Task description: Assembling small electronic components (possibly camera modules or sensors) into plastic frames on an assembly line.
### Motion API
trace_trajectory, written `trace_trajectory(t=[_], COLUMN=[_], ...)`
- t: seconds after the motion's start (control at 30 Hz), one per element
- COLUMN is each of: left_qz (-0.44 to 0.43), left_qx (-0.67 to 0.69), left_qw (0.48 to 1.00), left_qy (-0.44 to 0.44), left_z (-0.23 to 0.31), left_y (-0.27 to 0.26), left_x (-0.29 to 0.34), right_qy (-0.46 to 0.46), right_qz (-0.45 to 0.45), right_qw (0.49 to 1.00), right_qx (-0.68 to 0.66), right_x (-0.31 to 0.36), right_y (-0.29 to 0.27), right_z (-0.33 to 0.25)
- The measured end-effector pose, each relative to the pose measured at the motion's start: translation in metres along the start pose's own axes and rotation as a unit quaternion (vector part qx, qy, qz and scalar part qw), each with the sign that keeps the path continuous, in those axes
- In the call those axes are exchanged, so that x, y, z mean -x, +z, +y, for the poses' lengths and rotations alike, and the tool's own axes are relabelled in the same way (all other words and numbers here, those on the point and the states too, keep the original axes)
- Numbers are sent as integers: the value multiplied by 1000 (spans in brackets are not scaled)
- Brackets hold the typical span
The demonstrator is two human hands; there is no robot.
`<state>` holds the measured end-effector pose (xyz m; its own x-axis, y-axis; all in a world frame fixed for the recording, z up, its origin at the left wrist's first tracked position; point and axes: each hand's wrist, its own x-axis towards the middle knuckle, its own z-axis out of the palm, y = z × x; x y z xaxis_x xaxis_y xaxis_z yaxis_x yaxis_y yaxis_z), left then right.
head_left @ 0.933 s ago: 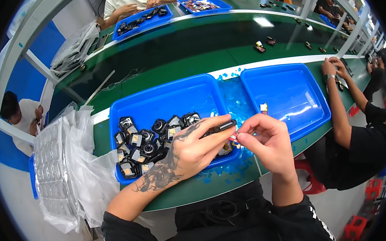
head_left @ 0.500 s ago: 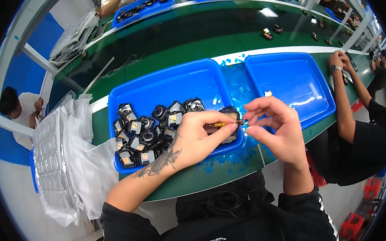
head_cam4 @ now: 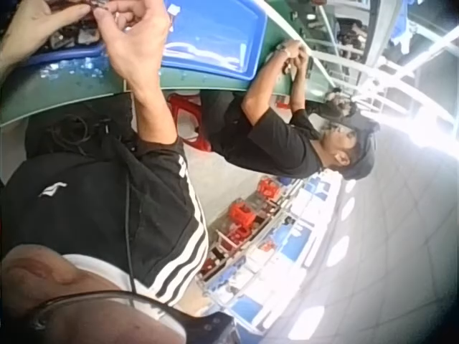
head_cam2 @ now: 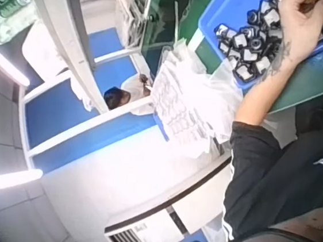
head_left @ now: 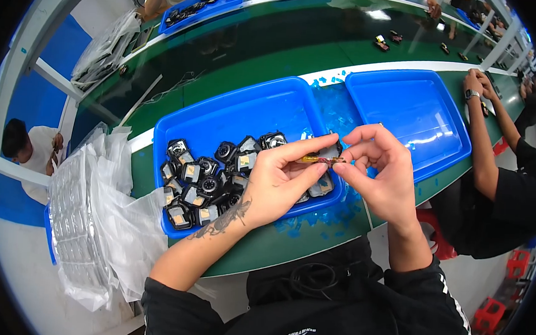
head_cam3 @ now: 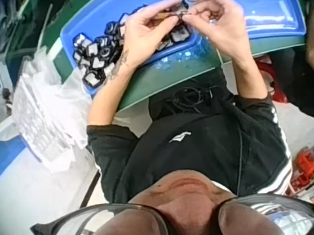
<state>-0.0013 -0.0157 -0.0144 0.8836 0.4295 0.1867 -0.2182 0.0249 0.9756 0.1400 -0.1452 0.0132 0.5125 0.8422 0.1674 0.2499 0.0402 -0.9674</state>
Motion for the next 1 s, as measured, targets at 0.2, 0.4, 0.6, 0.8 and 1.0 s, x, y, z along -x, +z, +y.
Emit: trace_trajectory(t=[0.2,0.4,0.6,0.8,1.0], left_qz=[38,61,100,239,63], left_qx=[1,118,172,-1,-362], left_qw=[999,988,969,970,837], left_qy=[18,-74,-144,33,406], left_z=[0,3,0,-18,-30], left_y=[6,6,2,33,46], left_x=[1,-1,-1,10,32], right_qy=[-29,6,6,-12,101], right_qz=[2,-1,3,-73,-46], right_qw=[995,1000,999,997,991], right_qx=[93,-18,-38,-30,77], right_x=[-6,-7,-6,-81,-249], right_y=[-1,12,23,16,30], right_z=[1,15,24,29,69])
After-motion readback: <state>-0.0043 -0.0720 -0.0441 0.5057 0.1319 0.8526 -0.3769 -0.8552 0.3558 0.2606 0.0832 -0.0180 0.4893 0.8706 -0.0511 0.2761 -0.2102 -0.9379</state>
